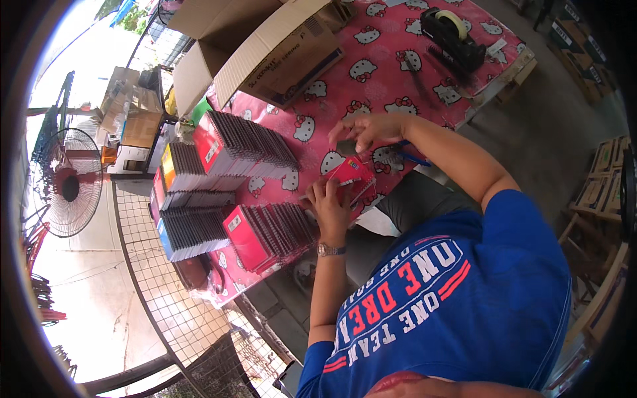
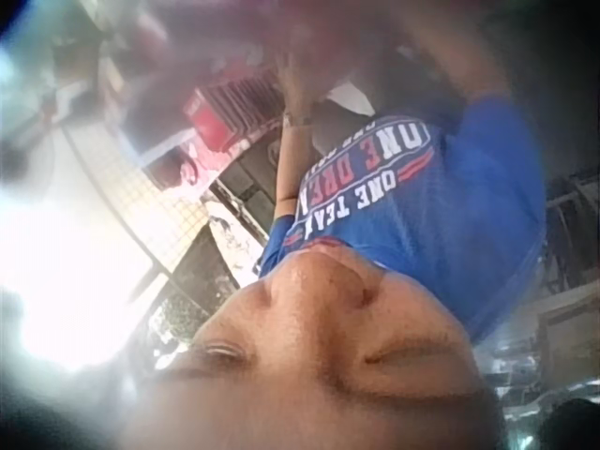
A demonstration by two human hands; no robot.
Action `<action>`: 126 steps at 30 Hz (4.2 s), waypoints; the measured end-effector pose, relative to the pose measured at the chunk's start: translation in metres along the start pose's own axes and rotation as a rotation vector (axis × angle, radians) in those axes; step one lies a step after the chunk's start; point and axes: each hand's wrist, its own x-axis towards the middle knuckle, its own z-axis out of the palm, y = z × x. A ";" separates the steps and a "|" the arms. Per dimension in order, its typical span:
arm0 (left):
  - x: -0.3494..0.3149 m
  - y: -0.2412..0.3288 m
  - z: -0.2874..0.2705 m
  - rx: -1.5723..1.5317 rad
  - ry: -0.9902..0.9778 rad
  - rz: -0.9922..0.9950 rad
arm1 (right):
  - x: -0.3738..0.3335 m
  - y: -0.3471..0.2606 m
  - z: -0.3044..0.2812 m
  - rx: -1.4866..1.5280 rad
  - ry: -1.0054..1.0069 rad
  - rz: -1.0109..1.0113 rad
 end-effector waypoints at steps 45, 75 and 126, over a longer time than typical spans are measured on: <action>0.015 -0.033 -0.012 -0.564 -0.063 -0.257 | 0.053 -0.002 0.022 -0.427 -0.191 -0.012; -0.020 -0.037 0.008 -0.737 0.245 -0.444 | -0.018 0.059 0.135 -1.298 0.564 -0.502; -0.082 -0.171 -0.225 -0.908 0.534 -0.521 | 0.064 0.016 0.182 -0.133 0.226 -0.122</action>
